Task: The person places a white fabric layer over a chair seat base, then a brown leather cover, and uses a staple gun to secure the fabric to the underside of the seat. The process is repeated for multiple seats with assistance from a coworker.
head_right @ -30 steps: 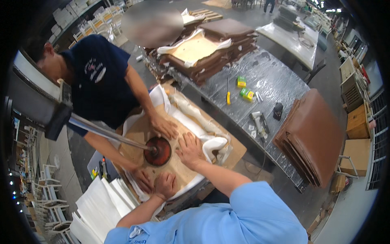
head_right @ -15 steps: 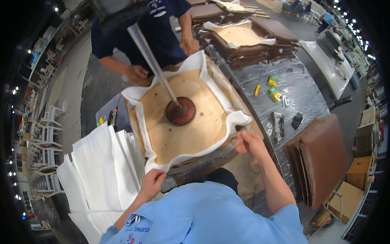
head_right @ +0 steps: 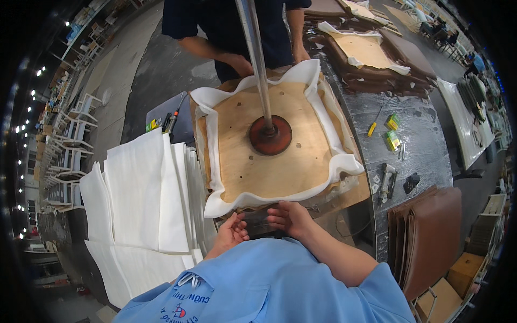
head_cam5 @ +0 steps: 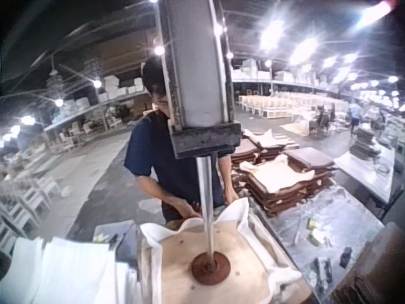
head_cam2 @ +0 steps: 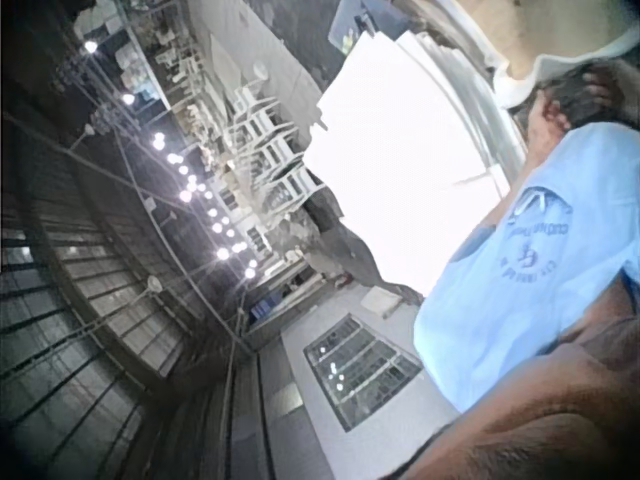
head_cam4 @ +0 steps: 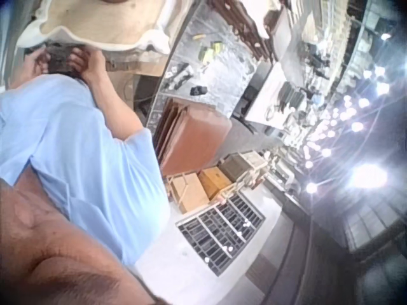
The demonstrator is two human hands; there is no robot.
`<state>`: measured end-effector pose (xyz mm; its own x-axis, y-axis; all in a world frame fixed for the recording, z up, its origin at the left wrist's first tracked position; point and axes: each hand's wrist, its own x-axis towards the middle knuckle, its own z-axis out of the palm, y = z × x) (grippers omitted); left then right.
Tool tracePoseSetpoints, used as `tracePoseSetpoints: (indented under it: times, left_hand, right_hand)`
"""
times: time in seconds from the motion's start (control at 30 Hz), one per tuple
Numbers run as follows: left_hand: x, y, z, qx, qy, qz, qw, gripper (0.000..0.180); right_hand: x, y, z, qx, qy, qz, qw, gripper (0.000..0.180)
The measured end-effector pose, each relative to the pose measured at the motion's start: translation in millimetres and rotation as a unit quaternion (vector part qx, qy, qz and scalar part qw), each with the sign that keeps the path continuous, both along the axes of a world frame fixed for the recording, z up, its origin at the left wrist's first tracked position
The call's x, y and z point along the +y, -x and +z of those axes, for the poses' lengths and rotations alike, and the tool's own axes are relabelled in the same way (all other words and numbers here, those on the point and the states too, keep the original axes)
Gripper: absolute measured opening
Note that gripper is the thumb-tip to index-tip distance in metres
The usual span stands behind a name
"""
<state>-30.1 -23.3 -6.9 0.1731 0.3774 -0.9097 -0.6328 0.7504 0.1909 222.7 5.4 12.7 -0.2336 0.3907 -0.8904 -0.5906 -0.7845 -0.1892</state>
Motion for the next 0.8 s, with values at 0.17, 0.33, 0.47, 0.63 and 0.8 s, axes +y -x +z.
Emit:
tracePoseSetpoints:
  times: [0.17, 0.33, 0.47, 0.63, 0.8]
  left_hand:
    - [24, -26, 5, -0.031, 0.04, -0.046, 0.998, 0.052]
    - [46, -35, -4, 0.059, 0.081, -0.108, 0.989, 0.06]
    - [63, -39, -4, 0.077, 0.081, -0.18, 0.977, 0.066]
    - [72, -44, -7, 0.052, 0.05, -0.207, 0.976, 0.062]
    - [45, -41, -17, 0.102, -0.071, -0.157, 0.98, 0.059]
  right_hand:
    - [32, 11, -5, -0.024, 0.059, 0.095, 0.993, 0.05]
    - [61, 10, -3, -0.052, 0.069, 0.259, 0.962, 0.06]
    - [76, 9, -2, -0.078, 0.095, 0.328, 0.937, 0.054]
    - [72, 7, -12, -0.065, 0.062, 0.303, 0.949, 0.042]
    - [43, 15, -9, -0.154, -0.05, 0.306, 0.938, 0.045]
